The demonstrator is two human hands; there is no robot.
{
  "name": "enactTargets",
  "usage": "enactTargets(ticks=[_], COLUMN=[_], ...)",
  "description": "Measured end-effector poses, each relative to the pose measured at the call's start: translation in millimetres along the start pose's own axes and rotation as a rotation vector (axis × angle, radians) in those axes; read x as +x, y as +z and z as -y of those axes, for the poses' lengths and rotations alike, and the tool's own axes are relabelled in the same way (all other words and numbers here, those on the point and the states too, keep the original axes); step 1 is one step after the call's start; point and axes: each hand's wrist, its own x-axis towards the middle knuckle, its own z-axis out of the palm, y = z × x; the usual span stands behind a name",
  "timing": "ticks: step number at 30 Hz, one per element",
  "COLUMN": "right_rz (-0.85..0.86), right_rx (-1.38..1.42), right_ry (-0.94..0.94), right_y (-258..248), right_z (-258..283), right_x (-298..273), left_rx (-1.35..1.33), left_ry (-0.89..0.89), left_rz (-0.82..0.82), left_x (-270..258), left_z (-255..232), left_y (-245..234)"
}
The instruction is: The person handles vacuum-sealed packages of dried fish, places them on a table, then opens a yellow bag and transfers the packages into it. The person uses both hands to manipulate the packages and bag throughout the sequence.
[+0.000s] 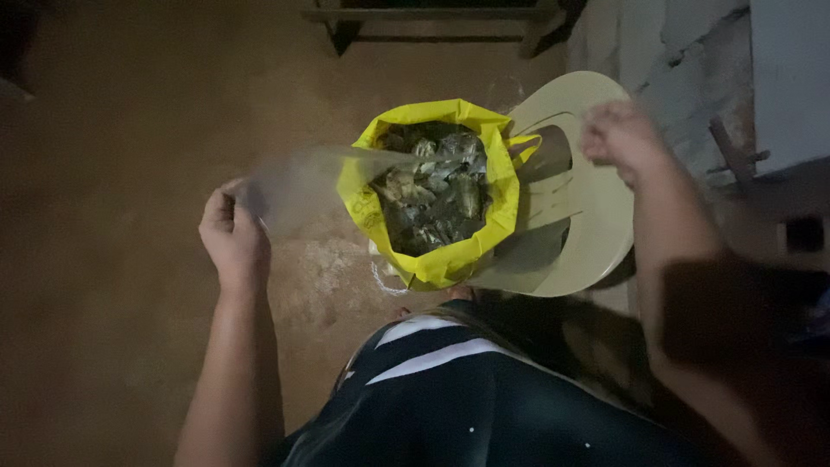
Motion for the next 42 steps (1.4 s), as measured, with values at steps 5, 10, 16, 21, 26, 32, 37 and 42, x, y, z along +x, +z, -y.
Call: enactTargets(ticks=[5, 10, 16, 21, 26, 32, 37, 42], right_rz=[0.206, 0.140, -0.123, -0.149, -0.255, -0.478, -0.417, -0.289], right_rx=[-0.857, -0.854, -0.910, -0.940, -0.805, -0.406, 0.134, -0.408], right_ry=[-0.020, 0.089, 0.236, 0.197, 0.055, -0.080, 0.351, 0.296], right_y=[31.2, 85.7, 114.0, 132.5, 125.5, 123.3, 133.1, 129.4], right_z=[-63.2, -90.5, -58.3, -51.4, -80.3, -113.6, -110.3, -102.9], right_x=[12.6, -4.6, -43.2, -72.0, -63.6, -64.5, -71.4, -72.8], left_rx=[0.108, -0.074, 0.106, 0.117, 0.012, 0.007, 0.482, 0.679], left_ry=[-0.208, -0.449, -0.564, -0.560, -0.533, -0.485, -0.278, -0.321], left_rz=[-0.079, -0.058, -0.101, -0.146, -0.170, -0.160, -0.101, 0.032], left_x=[-7.9, -15.3, -21.1, -24.8, -30.0, -29.7, -31.2, -31.1], left_z=[-5.3, -19.2, -27.2, -16.6, 4.5, 18.2, 1.2, -23.2], left_y=[20.2, 38.6, 33.8, 14.7, 6.8, 1.2, -1.9, -0.5])
